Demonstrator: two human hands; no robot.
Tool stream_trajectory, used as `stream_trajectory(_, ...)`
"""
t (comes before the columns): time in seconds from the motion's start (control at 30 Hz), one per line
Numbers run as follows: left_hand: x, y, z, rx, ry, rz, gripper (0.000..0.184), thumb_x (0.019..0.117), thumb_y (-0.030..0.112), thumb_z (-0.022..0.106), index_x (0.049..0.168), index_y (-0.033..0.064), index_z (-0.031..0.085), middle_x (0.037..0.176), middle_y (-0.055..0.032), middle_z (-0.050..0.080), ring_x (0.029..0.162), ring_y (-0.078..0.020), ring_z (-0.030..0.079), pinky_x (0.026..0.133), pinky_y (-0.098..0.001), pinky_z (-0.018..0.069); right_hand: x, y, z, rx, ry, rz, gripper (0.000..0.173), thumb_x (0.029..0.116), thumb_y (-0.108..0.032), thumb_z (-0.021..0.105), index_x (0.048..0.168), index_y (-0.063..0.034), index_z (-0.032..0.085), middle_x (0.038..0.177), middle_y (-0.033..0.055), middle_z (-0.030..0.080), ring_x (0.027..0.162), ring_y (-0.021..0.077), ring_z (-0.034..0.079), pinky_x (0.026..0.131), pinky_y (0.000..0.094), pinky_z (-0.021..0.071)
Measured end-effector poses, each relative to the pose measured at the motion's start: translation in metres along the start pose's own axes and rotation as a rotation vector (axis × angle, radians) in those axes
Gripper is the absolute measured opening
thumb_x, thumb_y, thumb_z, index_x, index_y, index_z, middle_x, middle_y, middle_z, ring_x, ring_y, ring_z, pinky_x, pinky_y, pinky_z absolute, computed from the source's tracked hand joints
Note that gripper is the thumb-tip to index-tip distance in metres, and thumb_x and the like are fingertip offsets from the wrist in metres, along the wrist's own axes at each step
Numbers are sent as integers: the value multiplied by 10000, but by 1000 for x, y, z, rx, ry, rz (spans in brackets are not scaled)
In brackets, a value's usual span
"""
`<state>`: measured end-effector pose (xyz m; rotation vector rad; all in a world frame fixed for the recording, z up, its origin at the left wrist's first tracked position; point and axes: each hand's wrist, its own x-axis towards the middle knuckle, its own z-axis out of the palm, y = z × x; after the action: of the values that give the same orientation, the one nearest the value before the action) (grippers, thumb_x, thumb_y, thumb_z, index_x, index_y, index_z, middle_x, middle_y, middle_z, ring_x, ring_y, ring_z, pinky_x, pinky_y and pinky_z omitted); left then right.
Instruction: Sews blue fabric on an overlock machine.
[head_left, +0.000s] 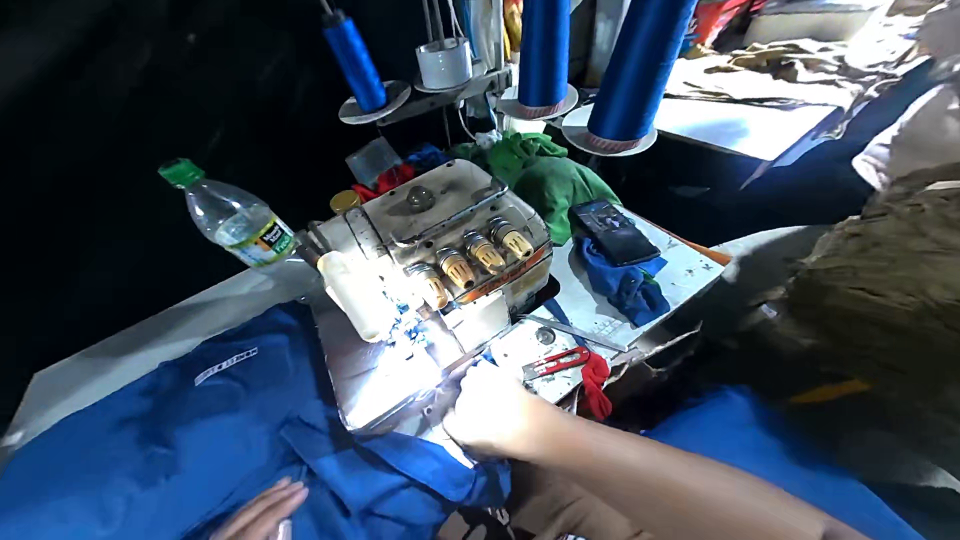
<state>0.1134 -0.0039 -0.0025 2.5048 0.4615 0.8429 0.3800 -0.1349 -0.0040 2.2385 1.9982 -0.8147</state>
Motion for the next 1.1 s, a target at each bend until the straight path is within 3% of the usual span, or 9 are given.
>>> stream_trajectory(0.13,7,0,-4,4,49,-7,236,1038,41,486,1117,-58,685,1192,-188,691,1274,-174,587,1108,-295,445,14,-5,-10,110,-176,178,409,1082,-272,433,1182,57,655,1194,270,650,1165,446,609,941,640,463)
stream_trajectory(0.23,7,6,-3,6,112,-41,234,1051,104,516,1125,-5,709,1204,-160,705,1225,-181,632,1060,-309,494,-28,-13,-2,34,221,17,239,1038,-103,513,1083,36,703,1063,213,689,1059,374,654,888,504,521)
stream_trajectory(0.33,1,14,-2,-3,142,-146,236,1022,94,543,1072,-24,741,1111,-184,721,1113,-201,668,973,-291,522,-72,2,20,180,688,-13,225,958,-213,604,804,-89,713,755,53,651,739,209,668,652,410,571)
stream_trajectory(0.4,-2,22,1,-84,112,-154,240,1011,84,544,1025,-62,733,1026,-188,730,1013,-175,686,898,-262,546,-114,29,31,388,277,-18,393,1051,-332,509,812,-57,655,697,87,588,651,242,614,600,472,517)
stream_trajectory(0.5,-9,37,21,-234,-75,-80,222,1038,119,551,1102,-2,726,1122,-141,726,1129,-142,663,967,-273,544,-134,73,78,426,-291,159,433,1073,-326,506,989,52,699,920,272,672,894,447,663,797,640,499)
stream_trajectory(0.63,11,58,76,-159,-403,60,360,1039,197,563,1275,-61,646,1317,-249,639,1303,-348,576,1130,-470,429,-133,113,130,361,278,703,419,1017,-149,520,1355,95,558,1453,337,470,1396,468,440,1158,538,377)
stream_trajectory(0.8,59,84,132,188,-604,-71,781,983,423,641,1469,-144,412,1404,-297,563,1280,-448,577,1108,-564,425,-117,140,157,484,799,745,509,931,-171,636,1362,88,552,1461,291,484,1358,406,497,1131,465,430)
stream_trajectory(0.9,86,97,151,383,-762,-223,835,974,577,577,1425,-119,483,1299,-293,632,1187,-447,635,1053,-593,453,-119,154,162,472,1050,620,368,877,-63,627,1224,59,627,1346,267,570,1228,370,604,1016,456,534)
stream_trajectory(1.1,124,88,175,153,-965,-517,683,1051,591,384,1165,-20,668,1006,-239,688,999,-394,666,896,-609,491,-129,172,160,316,916,300,313,944,-174,545,1146,-5,715,1218,175,703,1241,397,612,1031,548,498)
